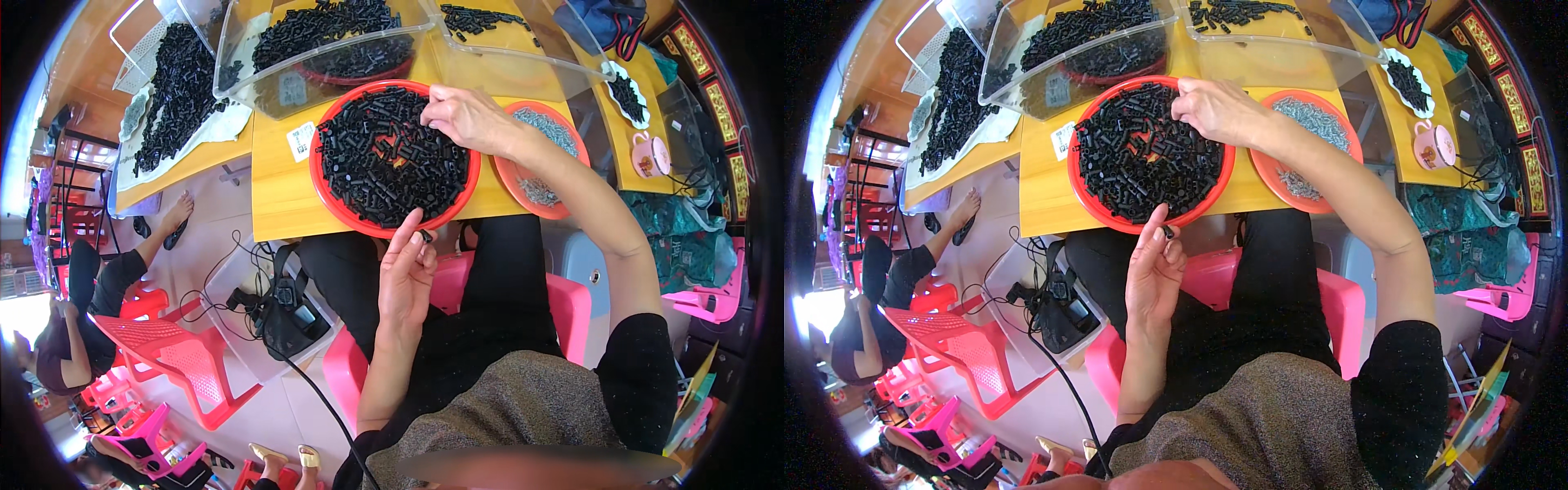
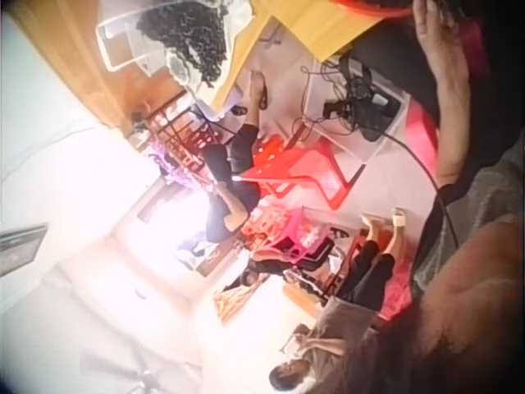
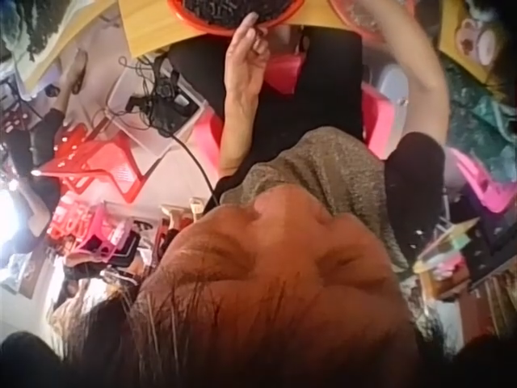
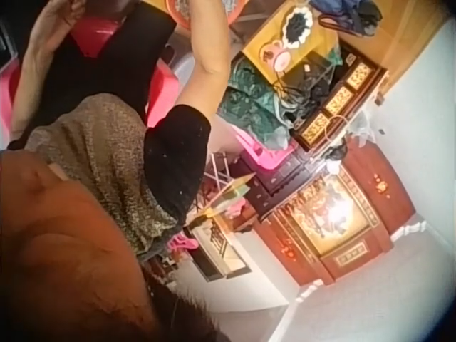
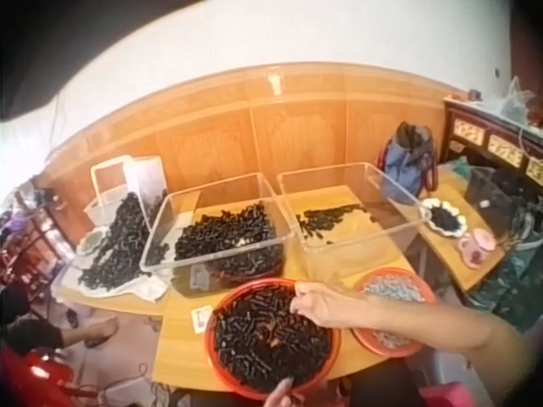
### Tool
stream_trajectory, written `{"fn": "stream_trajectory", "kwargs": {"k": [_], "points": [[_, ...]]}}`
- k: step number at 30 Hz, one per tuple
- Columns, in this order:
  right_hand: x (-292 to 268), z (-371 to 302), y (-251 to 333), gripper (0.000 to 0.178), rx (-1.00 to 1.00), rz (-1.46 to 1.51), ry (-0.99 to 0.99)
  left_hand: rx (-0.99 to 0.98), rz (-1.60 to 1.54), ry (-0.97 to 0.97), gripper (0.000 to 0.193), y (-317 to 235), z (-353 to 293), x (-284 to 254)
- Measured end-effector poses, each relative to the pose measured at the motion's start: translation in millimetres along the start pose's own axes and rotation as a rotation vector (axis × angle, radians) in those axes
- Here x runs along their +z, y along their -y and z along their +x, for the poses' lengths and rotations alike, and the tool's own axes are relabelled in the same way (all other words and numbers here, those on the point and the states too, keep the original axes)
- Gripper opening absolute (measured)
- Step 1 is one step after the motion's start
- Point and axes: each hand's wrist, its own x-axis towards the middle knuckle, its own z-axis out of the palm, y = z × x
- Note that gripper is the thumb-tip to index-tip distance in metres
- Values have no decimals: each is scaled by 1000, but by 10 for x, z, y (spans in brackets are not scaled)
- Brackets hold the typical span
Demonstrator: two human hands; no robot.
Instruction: Manually assembling small silver rings onto black cylindrical components at a workbench.
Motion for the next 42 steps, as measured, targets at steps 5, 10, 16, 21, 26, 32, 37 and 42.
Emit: {"fn": "stream_trajectory", "kwargs": {"k": [5, 10, 16, 21, 26, 32, 37, 42], "points": [[4, 103, 46, 10, -22, 81, -94, 1, -2, -5, 49, -8, -6, 3], [17, 210, 53, 9, 38, 71, -76, -9, -21, -8, 48, -26, -23, 13], [127, 236, -52, 12, 83, 114, -63, -20, -25, -2, 48, -15, -13, 14], [258, 378, 211, 17, -95, 220, 58, -5, -33, -6, 43, -23, -14, 19], [94, 419, 131, 14, -28, 228, -114, -9, -9, -9, 49, -21, -14, 9], [114, 317, 81, 9, 154, 120, -72, -11, -10, -7, 50, -20, -16, 7], [161, 329, 188, 9, 156, 77, -12, -3, -76, 7, 39, -30, -22, 32], [201, 328, 112, 10, 164, -18, -64, -5, -44, 1, 44, -24, -16, 13]]}}
